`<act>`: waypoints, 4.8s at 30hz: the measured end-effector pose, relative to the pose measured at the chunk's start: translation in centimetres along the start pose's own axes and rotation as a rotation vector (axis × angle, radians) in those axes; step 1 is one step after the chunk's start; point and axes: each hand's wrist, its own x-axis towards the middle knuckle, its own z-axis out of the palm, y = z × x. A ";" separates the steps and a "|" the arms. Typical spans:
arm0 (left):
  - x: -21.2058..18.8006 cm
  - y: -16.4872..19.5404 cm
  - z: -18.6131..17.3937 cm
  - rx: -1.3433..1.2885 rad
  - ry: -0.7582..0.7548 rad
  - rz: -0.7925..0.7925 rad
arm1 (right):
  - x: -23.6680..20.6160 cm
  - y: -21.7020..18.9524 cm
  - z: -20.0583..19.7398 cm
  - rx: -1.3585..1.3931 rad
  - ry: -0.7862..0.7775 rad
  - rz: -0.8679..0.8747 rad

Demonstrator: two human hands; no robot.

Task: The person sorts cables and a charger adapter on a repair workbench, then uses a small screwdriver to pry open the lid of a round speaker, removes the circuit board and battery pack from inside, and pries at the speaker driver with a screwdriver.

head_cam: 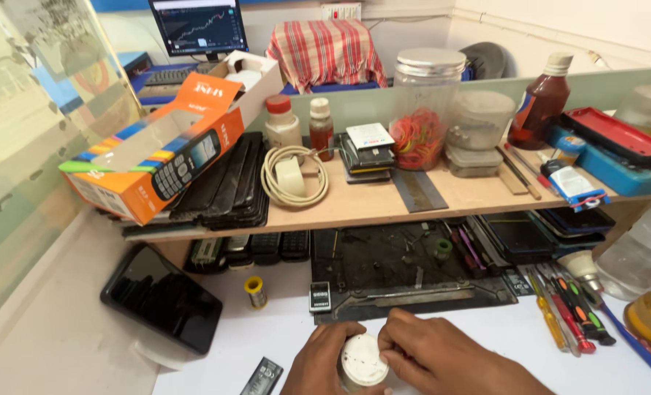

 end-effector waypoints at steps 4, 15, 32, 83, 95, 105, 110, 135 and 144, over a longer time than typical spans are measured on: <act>0.2 -0.8 0.7 -0.013 0.047 -0.048 | 0.1 0.1 -0.2 -0.018 -0.025 -0.043; -1.2 2.0 -0.6 0.021 0.073 0.051 | 0.3 1.6 1.6 -0.237 0.050 -0.150; -1.0 -0.1 -0.3 0.048 0.040 0.092 | 1.8 1.8 3.1 -0.236 0.067 -0.092; -1.3 -0.7 -0.6 0.075 -0.084 0.129 | 9.3 7.4 5.1 -0.391 0.357 -0.148; -1.8 -1.2 -0.7 0.063 -0.062 0.145 | 11.4 8.8 5.4 -0.400 0.367 -0.064; -1.6 -1.4 -0.5 0.038 -0.095 0.109 | 8.3 7.7 1.9 -0.105 0.526 0.012; -1.2 -1.4 -0.2 0.059 -0.096 0.090 | 6.4 6.4 -1.2 0.487 0.482 -0.011; -0.8 -2.3 0.5 0.015 0.020 0.175 | 1.7 -0.2 4.0 0.370 0.384 -0.277; -0.7 -2.3 0.5 0.013 0.033 0.175 | 1.5 -0.1 3.9 0.383 0.389 -0.239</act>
